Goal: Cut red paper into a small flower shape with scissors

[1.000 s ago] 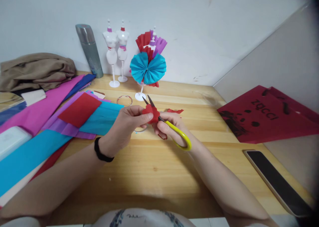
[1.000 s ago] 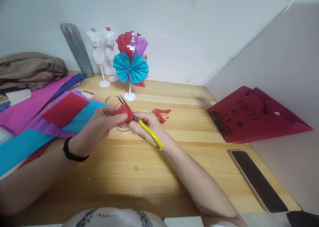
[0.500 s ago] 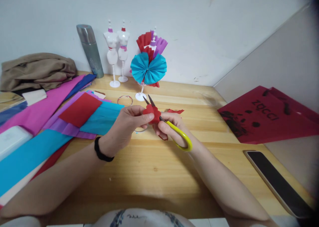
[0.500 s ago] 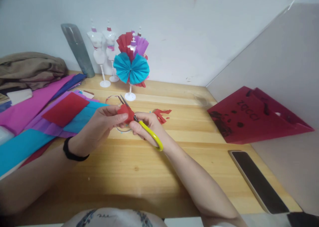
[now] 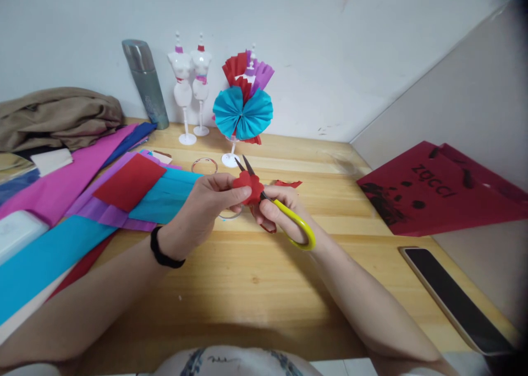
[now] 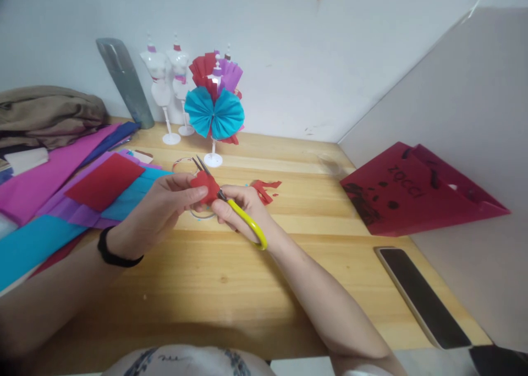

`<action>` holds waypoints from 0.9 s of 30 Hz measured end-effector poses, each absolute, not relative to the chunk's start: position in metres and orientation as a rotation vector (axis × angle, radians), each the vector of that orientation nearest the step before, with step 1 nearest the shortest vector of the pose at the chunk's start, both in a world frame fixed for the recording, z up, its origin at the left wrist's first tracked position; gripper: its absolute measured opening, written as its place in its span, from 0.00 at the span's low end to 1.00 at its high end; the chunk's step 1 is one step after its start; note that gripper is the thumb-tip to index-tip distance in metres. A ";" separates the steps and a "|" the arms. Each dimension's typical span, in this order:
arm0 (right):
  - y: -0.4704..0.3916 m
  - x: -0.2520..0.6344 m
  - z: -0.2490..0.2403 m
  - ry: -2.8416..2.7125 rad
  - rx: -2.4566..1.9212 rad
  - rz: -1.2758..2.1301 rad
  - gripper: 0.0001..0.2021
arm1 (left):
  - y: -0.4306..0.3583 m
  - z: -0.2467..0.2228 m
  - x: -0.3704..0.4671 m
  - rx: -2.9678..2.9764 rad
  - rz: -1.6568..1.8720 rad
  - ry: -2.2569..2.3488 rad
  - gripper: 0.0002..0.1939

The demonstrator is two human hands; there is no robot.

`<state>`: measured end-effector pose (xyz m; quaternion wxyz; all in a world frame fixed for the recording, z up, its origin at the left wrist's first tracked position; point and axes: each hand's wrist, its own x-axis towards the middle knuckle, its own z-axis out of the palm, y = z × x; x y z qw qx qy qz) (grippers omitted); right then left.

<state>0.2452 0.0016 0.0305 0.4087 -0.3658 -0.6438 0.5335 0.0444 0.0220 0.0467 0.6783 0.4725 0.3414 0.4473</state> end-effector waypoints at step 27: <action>-0.001 0.242 0.034 -1.596 -0.918 1.354 0.32 | 0.025 0.042 0.041 1.052 1.010 0.759 0.11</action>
